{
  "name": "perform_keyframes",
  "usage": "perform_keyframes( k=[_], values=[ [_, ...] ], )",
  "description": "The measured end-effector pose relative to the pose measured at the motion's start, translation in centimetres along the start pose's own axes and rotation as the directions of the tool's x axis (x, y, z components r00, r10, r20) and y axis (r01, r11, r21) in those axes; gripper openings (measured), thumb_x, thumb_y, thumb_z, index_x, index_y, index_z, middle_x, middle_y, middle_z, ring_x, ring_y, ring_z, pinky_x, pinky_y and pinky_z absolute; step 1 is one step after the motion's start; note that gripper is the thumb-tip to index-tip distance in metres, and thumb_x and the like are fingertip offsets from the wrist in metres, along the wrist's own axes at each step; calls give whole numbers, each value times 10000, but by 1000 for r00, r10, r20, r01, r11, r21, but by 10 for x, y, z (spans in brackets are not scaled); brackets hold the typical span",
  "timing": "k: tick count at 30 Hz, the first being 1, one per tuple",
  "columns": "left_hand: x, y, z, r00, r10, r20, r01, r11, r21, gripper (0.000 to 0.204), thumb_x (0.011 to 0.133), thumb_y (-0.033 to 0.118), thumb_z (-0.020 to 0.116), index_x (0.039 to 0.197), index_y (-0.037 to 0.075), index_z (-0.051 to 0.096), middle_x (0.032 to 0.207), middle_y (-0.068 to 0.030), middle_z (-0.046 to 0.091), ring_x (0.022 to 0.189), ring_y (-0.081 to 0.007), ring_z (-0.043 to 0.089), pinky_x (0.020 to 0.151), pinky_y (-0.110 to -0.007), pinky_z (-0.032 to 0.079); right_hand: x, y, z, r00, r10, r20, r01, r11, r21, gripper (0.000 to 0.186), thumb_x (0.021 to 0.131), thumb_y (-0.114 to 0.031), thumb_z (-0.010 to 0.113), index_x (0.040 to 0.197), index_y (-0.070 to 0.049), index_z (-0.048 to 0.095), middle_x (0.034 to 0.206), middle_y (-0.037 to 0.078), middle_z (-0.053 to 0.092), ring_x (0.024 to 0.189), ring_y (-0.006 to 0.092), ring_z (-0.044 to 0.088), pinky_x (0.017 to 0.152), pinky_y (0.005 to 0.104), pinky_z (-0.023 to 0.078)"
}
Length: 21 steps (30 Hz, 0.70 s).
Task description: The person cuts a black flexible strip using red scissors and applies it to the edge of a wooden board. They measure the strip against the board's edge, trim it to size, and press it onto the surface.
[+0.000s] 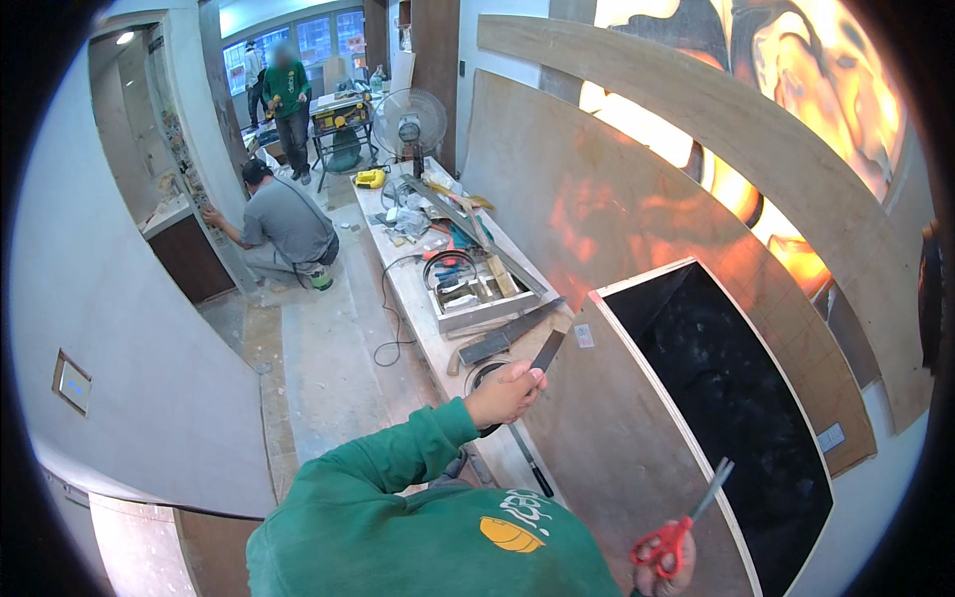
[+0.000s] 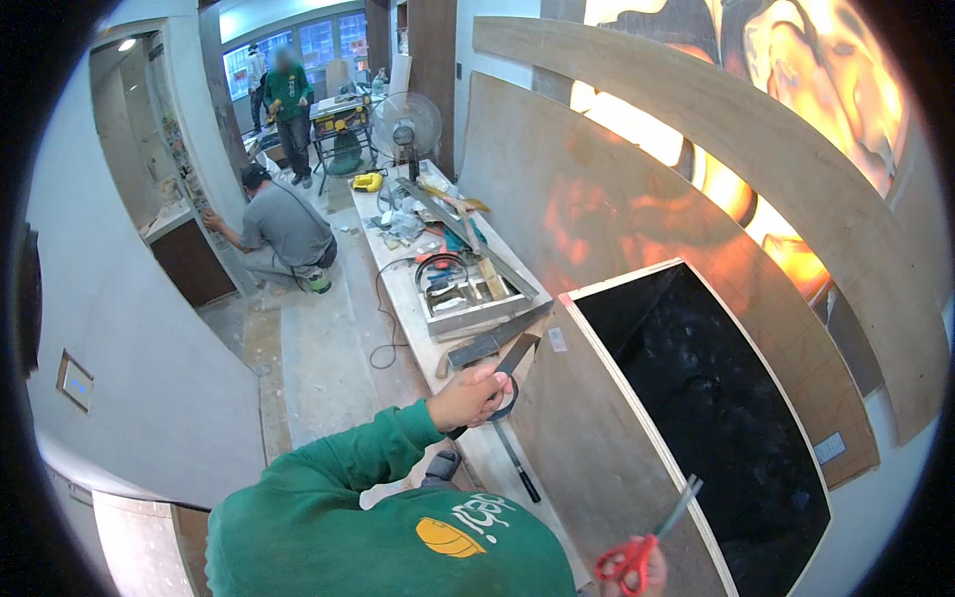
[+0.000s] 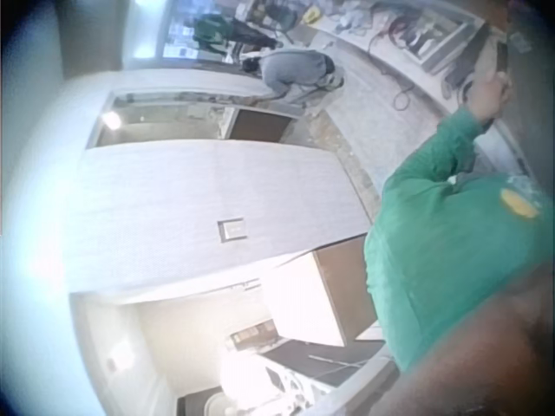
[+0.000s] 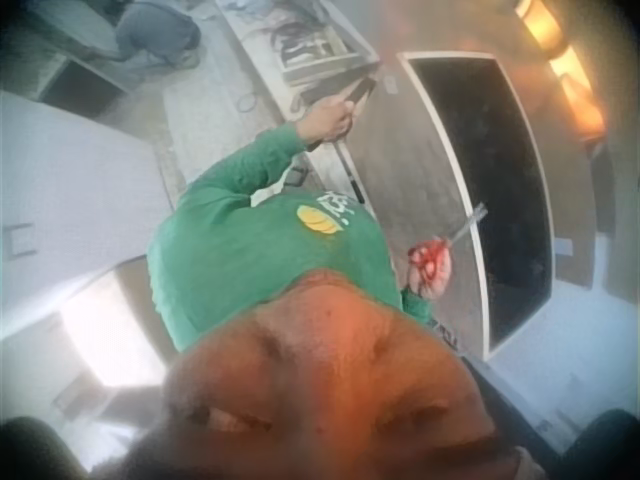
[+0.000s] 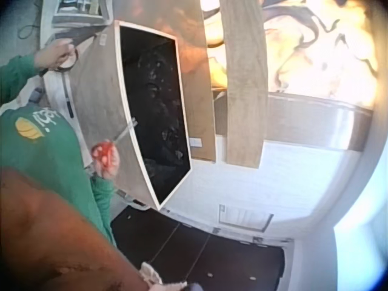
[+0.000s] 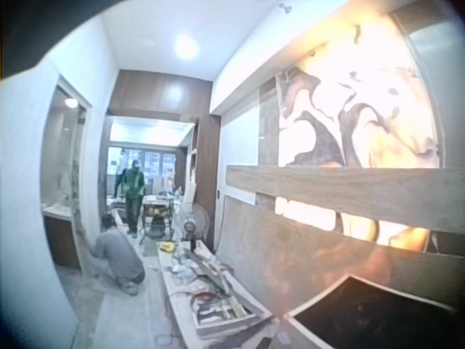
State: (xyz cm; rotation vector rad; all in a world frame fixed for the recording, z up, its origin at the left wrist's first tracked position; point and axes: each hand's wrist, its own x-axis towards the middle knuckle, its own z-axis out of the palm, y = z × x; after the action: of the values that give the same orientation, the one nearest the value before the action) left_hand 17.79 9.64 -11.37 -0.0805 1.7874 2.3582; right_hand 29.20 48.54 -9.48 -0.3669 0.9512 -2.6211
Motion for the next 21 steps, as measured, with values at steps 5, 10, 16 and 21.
perform_keyframes(
  k=[5,10,16,21],
  values=[
    [-8,-4,6,1000,0,-24,-1,1000,-18,228,1062,277,398,979,94,508,603,44,406,410,-61,360,370,-229,312,22,28,1,999,-40,37,40,999,-7,598,840,-102,750,1379,-17,505,1208,111,608,1004,238,589,833,385,489],
    [-15,-1,6,1000,-14,-18,14,1000,-4,226,1064,291,414,957,114,505,610,51,407,424,-51,347,375,-213,297,34,26,12,996,35,83,-32,999,-41,626,852,-167,755,1386,12,480,1158,131,609,998,249,589,837,386,497],
    [-19,-4,7,1000,23,-5,-23,999,31,219,1067,305,410,977,126,499,610,57,398,428,-45,325,372,-211,279,31,43,-18,965,256,63,-255,967,-19,828,856,-403,751,1457,19,369,1137,152,611,991,258,593,871,417,501],
    [-21,0,11,1000,25,-15,-25,1000,8,251,1056,290,427,970,77,527,615,38,437,436,-61,378,385,-234,303,45,38,23,995,87,-54,-96,977,-188,599,812,-269,820,1231,5,491,906,148,666,834,306,672,760,414,562]
  ],
)
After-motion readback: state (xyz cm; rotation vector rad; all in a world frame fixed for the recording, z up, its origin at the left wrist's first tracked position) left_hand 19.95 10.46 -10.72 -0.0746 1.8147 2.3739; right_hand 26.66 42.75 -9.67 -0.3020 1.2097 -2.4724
